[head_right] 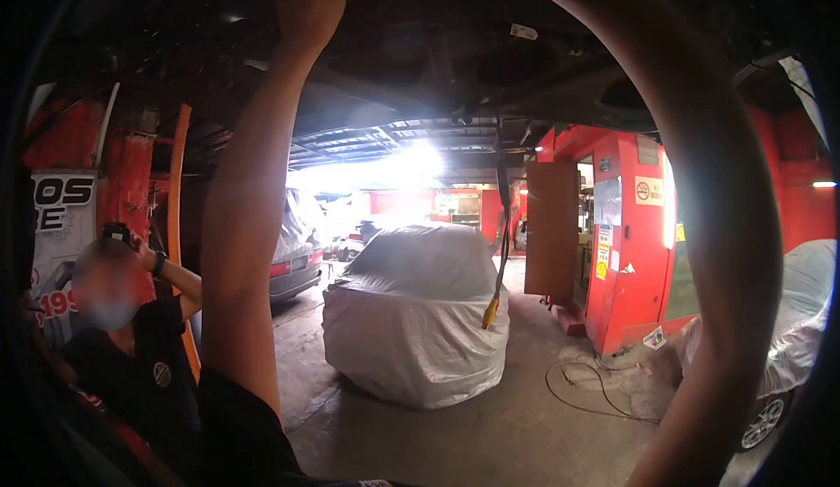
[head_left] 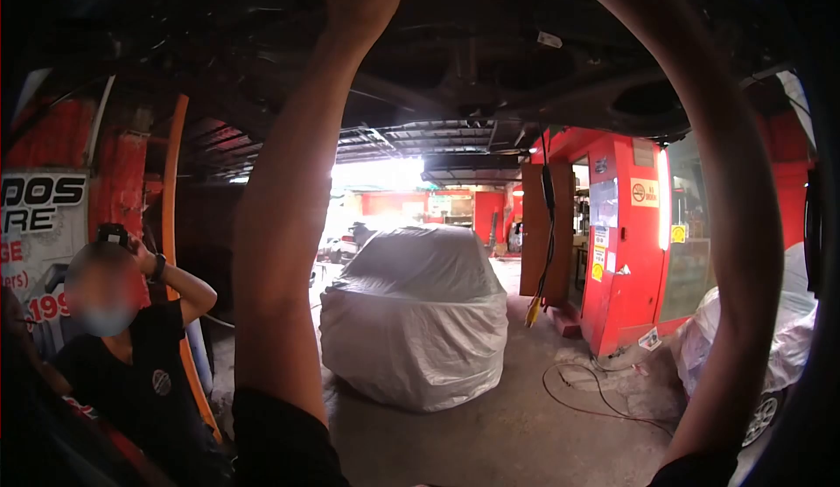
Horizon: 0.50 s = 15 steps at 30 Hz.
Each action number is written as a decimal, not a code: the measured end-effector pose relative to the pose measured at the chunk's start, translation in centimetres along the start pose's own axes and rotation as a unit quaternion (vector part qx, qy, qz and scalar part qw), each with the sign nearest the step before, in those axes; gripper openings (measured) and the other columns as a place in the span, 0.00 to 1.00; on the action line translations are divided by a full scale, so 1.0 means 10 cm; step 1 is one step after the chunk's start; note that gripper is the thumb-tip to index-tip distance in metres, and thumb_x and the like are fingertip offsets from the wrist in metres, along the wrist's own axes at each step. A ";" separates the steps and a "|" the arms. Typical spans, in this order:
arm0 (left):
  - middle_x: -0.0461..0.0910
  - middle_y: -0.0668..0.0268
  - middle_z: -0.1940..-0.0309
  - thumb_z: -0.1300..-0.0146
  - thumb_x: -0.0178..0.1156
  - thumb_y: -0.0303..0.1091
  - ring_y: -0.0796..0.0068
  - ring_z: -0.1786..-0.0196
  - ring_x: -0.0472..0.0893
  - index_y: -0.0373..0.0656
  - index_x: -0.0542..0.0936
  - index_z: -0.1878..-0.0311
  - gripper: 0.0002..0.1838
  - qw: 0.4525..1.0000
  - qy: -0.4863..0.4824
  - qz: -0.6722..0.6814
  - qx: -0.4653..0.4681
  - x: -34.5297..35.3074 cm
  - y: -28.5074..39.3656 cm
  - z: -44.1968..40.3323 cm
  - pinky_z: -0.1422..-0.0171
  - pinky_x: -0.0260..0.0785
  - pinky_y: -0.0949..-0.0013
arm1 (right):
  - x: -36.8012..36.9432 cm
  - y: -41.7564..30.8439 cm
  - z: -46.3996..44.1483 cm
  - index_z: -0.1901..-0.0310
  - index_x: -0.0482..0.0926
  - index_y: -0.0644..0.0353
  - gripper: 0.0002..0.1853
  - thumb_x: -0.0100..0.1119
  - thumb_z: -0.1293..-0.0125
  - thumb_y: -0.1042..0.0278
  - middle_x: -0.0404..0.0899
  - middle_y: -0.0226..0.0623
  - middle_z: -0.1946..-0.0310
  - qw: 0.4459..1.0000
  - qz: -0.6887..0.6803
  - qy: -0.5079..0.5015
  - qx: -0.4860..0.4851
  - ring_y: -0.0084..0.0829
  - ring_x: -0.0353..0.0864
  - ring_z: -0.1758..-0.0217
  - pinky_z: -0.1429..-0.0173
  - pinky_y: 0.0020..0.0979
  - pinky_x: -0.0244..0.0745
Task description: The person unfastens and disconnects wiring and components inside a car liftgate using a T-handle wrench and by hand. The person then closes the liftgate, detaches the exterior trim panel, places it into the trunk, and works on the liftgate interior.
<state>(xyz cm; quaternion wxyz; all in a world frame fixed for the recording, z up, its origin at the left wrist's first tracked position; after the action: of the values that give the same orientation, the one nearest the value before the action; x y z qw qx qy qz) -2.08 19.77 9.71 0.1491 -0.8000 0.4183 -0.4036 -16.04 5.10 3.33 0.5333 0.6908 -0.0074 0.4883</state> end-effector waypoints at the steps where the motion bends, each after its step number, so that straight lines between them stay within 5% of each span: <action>1: 0.85 0.59 0.71 0.28 0.65 0.39 0.64 0.69 0.84 0.37 0.85 0.59 0.13 0.998 -0.024 -0.014 -0.060 -0.03 0.03 -0.01 0.62 0.73 0.61 | -0.05 0.08 0.10 0.44 0.83 0.61 0.16 0.62 0.33 0.76 0.83 0.48 0.41 0.992 -0.033 0.087 0.086 0.35 0.86 0.42 0.47 0.35 0.86; 3: 0.87 0.60 0.69 0.29 0.66 0.39 0.65 0.68 0.85 0.38 0.86 0.58 0.12 0.992 -0.053 -0.027 -0.112 0.04 0.02 -0.05 0.61 0.74 0.63 | 0.08 0.14 0.27 0.45 0.85 0.61 0.16 0.64 0.34 0.75 0.84 0.45 0.43 0.968 -0.151 0.011 0.201 0.33 0.85 0.45 0.48 0.34 0.85; 5: 0.87 0.59 0.69 0.35 0.70 0.36 0.67 0.67 0.85 0.38 0.86 0.61 0.10 0.995 0.072 0.072 0.014 0.04 0.06 -0.05 0.60 0.75 0.65 | 0.25 0.13 0.45 0.46 0.86 0.61 0.15 0.66 0.36 0.74 0.85 0.43 0.44 0.909 -0.272 -0.064 0.309 0.32 0.85 0.49 0.48 0.33 0.85; 7: 0.87 0.58 0.67 0.36 0.70 0.35 0.65 0.64 0.86 0.38 0.86 0.60 0.10 0.991 0.093 0.068 0.067 0.02 0.12 -0.03 0.58 0.75 0.64 | 0.42 0.09 0.50 0.47 0.86 0.61 0.15 0.67 0.36 0.74 0.86 0.42 0.45 0.866 -0.334 -0.093 0.360 0.31 0.84 0.50 0.48 0.32 0.85; 8: 0.88 0.56 0.64 0.38 0.71 0.34 0.63 0.61 0.87 0.37 0.86 0.58 0.10 0.984 0.117 0.069 0.117 0.00 0.17 -0.01 0.55 0.76 0.64 | 0.42 -0.05 0.36 0.48 0.87 0.60 0.16 0.69 0.39 0.73 0.86 0.38 0.46 0.967 -0.180 -0.050 0.173 0.30 0.83 0.51 0.47 0.33 0.84; 9: 0.88 0.56 0.64 0.38 0.71 0.34 0.63 0.61 0.87 0.37 0.86 0.58 0.10 0.984 0.112 0.068 0.119 0.01 0.14 -0.01 0.55 0.76 0.64 | 0.44 -0.24 0.29 0.49 0.87 0.59 0.17 0.70 0.41 0.72 0.86 0.34 0.48 1.000 -0.011 -0.006 -0.025 0.30 0.82 0.52 0.46 0.33 0.83; 12: 0.87 0.52 0.61 0.34 0.66 0.36 0.52 0.57 0.86 0.36 0.84 0.56 0.12 0.987 0.029 0.153 0.047 0.13 -0.21 0.00 0.52 0.76 0.55 | 0.75 -0.17 0.22 0.49 0.88 0.57 0.18 0.71 0.44 0.68 0.84 0.31 0.47 0.997 -0.063 -0.050 0.009 0.32 0.81 0.46 0.42 0.34 0.80; 14: 0.86 0.49 0.60 0.29 0.59 0.38 0.41 0.53 0.83 0.36 0.82 0.53 0.14 0.973 0.102 -0.157 0.132 0.11 -0.31 0.03 0.50 0.73 0.46 | 0.86 -0.15 0.22 0.51 0.88 0.56 0.17 0.70 0.44 0.67 0.83 0.31 0.49 0.998 -0.035 -0.037 -0.038 0.32 0.80 0.46 0.42 0.34 0.79; 15: 0.86 0.49 0.60 0.29 0.59 0.38 0.41 0.53 0.83 0.36 0.82 0.53 0.14 0.973 0.101 -0.158 0.135 0.05 -0.33 -0.01 0.50 0.73 0.46 | 0.86 -0.17 0.20 0.52 0.88 0.56 0.16 0.70 0.43 0.67 0.83 0.31 0.50 0.996 -0.001 -0.025 -0.088 0.33 0.80 0.47 0.42 0.33 0.79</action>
<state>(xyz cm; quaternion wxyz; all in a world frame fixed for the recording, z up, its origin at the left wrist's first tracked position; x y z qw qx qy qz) -0.16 21.36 11.96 0.1471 -0.7834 0.2407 -0.5538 -9.36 8.76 8.07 0.5921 0.6533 -0.0629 0.4676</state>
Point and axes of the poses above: each hand's wrist, its own z-axis away from the middle knuckle, its own x-axis out of the palm, y = z × x, the point moved 5 cm from there along -z, towards the middle knuckle
